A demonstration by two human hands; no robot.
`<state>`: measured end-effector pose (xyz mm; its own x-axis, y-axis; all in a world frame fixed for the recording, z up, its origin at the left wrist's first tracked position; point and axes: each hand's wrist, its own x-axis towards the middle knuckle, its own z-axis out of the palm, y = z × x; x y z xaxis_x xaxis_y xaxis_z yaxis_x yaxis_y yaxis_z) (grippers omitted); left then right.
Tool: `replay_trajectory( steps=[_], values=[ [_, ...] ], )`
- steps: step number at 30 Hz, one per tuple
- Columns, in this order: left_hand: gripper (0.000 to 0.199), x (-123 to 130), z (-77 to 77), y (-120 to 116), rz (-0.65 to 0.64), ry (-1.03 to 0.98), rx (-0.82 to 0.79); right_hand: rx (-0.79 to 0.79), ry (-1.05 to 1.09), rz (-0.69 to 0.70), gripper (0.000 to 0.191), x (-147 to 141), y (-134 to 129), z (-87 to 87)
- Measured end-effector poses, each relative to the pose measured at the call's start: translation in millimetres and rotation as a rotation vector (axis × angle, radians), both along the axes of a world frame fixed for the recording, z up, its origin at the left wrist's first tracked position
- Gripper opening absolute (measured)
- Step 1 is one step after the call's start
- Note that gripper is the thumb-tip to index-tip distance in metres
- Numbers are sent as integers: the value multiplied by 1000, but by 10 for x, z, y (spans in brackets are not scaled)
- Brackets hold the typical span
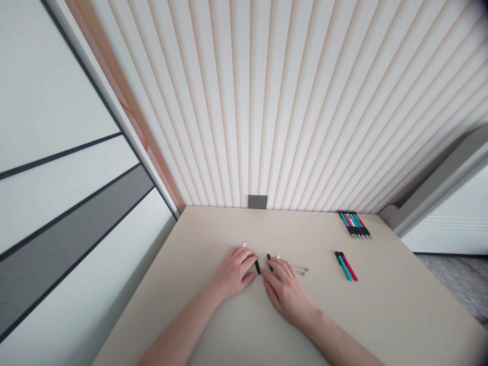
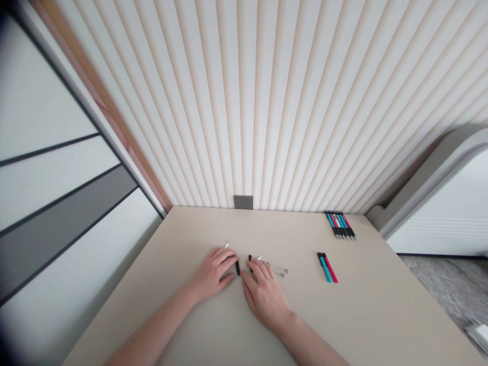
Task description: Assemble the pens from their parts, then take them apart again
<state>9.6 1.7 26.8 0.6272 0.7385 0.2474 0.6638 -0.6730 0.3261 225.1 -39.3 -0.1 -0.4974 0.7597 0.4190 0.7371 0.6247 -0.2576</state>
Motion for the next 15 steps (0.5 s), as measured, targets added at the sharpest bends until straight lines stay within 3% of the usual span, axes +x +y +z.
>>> replay_trajectory(
  steps=[15],
  values=[
    [35,3,-7,-10,-60,15,13,33,17,31,30,-9,-5,-7]
  ],
)
